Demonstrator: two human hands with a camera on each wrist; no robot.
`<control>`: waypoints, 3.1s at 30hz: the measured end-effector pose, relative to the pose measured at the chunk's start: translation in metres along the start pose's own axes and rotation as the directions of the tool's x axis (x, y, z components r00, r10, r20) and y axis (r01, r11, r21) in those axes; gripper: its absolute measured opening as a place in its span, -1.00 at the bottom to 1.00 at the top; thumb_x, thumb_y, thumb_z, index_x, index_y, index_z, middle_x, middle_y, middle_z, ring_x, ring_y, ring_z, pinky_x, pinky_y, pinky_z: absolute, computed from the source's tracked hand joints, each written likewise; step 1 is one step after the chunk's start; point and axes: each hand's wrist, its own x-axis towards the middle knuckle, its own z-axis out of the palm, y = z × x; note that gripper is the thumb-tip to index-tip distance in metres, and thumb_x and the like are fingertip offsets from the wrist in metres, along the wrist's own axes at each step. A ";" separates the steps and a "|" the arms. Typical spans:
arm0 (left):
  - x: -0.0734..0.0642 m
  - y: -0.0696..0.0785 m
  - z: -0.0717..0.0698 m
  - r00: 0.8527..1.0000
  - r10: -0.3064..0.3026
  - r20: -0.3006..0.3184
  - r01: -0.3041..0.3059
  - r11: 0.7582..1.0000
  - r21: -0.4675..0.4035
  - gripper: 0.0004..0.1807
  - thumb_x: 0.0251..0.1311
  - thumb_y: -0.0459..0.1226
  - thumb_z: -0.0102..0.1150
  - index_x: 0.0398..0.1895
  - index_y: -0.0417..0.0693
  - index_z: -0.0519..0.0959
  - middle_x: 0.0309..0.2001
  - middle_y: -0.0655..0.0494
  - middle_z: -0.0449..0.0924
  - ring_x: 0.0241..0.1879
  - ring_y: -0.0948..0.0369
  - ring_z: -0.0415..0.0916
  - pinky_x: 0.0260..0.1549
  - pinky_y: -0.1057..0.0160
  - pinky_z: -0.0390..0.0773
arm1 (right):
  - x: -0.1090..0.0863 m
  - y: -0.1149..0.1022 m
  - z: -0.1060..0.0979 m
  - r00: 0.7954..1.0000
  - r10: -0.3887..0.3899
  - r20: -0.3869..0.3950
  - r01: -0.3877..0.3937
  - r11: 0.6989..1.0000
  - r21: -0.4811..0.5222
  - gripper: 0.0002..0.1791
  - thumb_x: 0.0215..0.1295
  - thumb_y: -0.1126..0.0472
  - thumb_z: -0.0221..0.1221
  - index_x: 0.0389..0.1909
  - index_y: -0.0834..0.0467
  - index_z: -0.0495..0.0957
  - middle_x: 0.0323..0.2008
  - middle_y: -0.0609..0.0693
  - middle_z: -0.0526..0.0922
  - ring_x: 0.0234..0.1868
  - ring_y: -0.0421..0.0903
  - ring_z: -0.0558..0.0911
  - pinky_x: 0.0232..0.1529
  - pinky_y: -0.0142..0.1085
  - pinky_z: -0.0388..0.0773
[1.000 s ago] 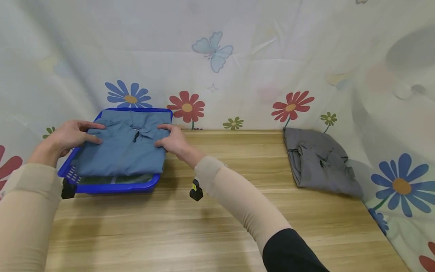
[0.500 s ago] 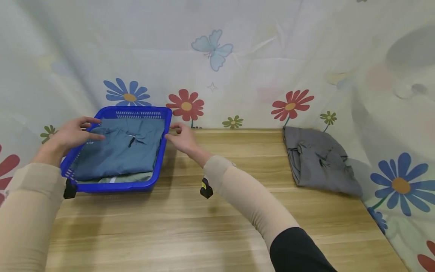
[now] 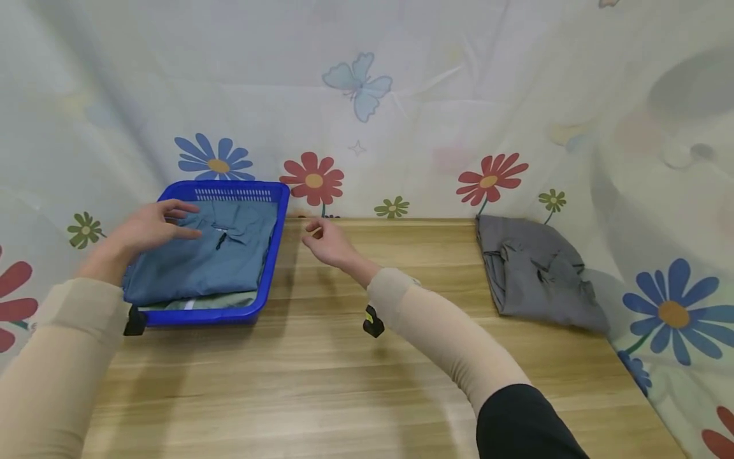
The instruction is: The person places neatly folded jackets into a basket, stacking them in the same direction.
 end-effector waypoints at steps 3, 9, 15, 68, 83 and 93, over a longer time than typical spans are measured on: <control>-0.001 0.013 0.009 0.999 0.041 0.009 -0.041 0.999 -0.002 -0.24 0.38 -0.07 0.30 0.49 -0.24 0.25 0.46 -0.50 0.10 0.41 -0.40 0.04 0.26 -0.44 0.17 | -0.006 0.009 -0.010 0.999 -0.034 0.023 0.035 0.998 -0.052 -0.65 0.54 0.16 0.11 0.17 0.30 0.54 -0.06 0.14 0.64 -0.08 -0.03 0.60 -0.15 -0.28 0.53; -0.003 0.034 0.026 0.996 0.083 0.031 -0.083 0.997 -0.003 -0.30 0.40 -0.11 0.29 0.46 -0.23 0.29 0.45 -0.47 0.13 0.41 -0.36 0.07 0.25 -0.43 0.19 | -0.019 0.026 -0.024 0.998 -0.030 0.055 0.037 0.992 -0.121 -0.68 0.54 0.14 0.10 0.10 0.27 0.58 -0.09 0.12 0.66 -0.13 -0.03 0.61 -0.18 -0.27 0.54; -0.003 0.047 0.043 0.993 0.100 0.061 -0.101 0.995 -0.001 -0.31 0.40 -0.07 0.29 0.46 -0.20 0.31 0.45 -0.43 0.17 0.42 -0.34 0.09 0.26 -0.42 0.20 | -0.032 0.041 -0.033 0.998 -0.046 0.051 0.055 0.982 -0.183 -0.73 0.53 0.16 0.10 0.04 0.23 0.63 -0.12 0.06 0.68 -0.15 -0.07 0.61 -0.13 -0.25 0.54; -0.037 0.118 0.197 0.836 0.519 0.177 -0.487 0.852 -0.193 -0.66 0.40 -0.25 0.29 0.18 -0.08 0.59 0.12 0.09 0.61 0.09 0.04 0.52 0.09 -0.12 0.52 | -0.156 0.171 -0.219 0.925 0.150 -0.349 -0.235 0.947 -0.218 -0.56 0.41 0.43 -0.01 0.28 0.36 0.47 0.20 0.37 0.50 0.18 0.31 0.47 0.14 0.20 0.43; -0.037 0.113 0.216 0.817 0.539 0.204 -0.506 0.841 -0.191 -0.69 0.36 -0.29 0.30 0.13 -0.12 0.60 0.07 0.04 0.63 0.08 -0.11 0.55 0.08 -0.14 0.54 | -0.169 0.236 -0.282 0.803 0.219 -0.554 -0.457 0.824 -0.336 -0.40 0.25 0.38 0.05 0.35 0.39 0.36 0.36 0.54 0.19 0.39 0.56 0.06 0.27 0.50 -0.06; -0.035 0.110 0.221 0.807 0.542 0.235 -0.508 0.840 -0.191 -0.66 0.39 -0.26 0.29 0.16 -0.18 0.59 0.09 -0.11 0.63 0.08 -0.12 0.54 0.08 -0.18 0.53 | -0.182 0.254 -0.296 0.818 0.413 -0.402 -0.557 0.745 -0.368 -0.25 0.42 0.07 0.03 0.49 0.39 0.10 0.45 0.58 -0.09 0.42 0.63 -0.12 0.20 0.60 -0.18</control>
